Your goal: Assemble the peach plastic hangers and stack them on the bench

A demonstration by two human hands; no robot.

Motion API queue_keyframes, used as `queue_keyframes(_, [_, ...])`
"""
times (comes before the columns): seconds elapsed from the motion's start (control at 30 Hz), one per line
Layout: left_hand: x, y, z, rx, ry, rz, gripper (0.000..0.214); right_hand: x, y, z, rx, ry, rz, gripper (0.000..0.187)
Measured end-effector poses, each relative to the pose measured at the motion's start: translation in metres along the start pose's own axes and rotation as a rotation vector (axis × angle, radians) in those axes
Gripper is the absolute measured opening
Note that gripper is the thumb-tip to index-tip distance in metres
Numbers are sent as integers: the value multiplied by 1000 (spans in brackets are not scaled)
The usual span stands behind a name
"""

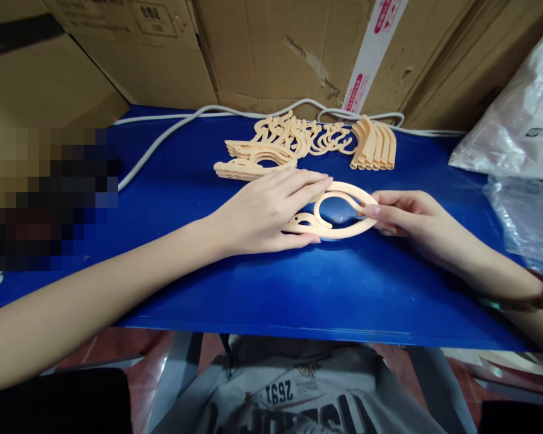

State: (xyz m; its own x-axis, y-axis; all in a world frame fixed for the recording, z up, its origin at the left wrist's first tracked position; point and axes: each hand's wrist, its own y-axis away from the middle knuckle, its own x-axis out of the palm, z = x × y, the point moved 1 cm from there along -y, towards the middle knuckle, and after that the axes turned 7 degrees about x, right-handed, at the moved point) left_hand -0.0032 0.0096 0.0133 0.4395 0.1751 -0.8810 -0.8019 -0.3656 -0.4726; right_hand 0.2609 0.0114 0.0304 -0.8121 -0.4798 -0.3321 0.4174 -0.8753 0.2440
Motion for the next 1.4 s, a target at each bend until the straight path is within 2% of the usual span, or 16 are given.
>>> queue_keyframes(0.3, [-5, -2, -1, -19, 16, 19, 63, 0, 0, -1, -44, 30, -18, 43])
queue_keyframes(0.43, [-18, -3, 12, -79, 38, -3, 67, -5, -3, -8, -97, -39, -66, 55])
queue_keyframes(0.5, [-28, -2, 26, -113, 24, -21, 71, -8, -5, -10, -138, 80, -121, 52])
queue_keyframes(0.63, [-45, 6, 60, -193, -35, -42, 86, -8, -6, -7, -352, 578, -245, 41])
queue_keyframes(0.7, [-49, 13, 77, -285, -21, -19, 84, -8, -7, -7, -448, 737, -231, 41])
queue_keyframes(0.77, [-50, 22, 93, -368, 26, -32, 85, -7, -8, -8, -486, 804, -190, 41])
queue_keyframes(0.83, [-48, 30, 106, -422, 89, -1, 87, -7, -8, -10, -493, 836, -159, 40])
queue_keyframes(0.9, [-46, 37, 118, -418, 153, 26, 84, -7, -9, -12, -491, 858, -142, 39])
queue_keyframes(1.0, [-42, 41, 128, -324, 211, 89, 72, -8, -9, -13, -485, 879, -140, 39])
queue_keyframes(1.1, [-40, 42, 133, -222, 212, 58, 67, -8, -9, -14, -483, 899, -161, 39])
queue_keyframes(1.17, [-39, 43, 135, -208, 218, 48, 66, -9, -8, -14, -480, 901, -168, 40])
queue_keyframes(1.33, [-38, 43, 136, -353, 245, 140, 69, -10, -9, -14, -466, 904, -162, 39])
queue_keyframes(1.4, [-38, 42, 134, -407, 239, 137, 70, -9, -9, -15, -469, 907, -165, 38])
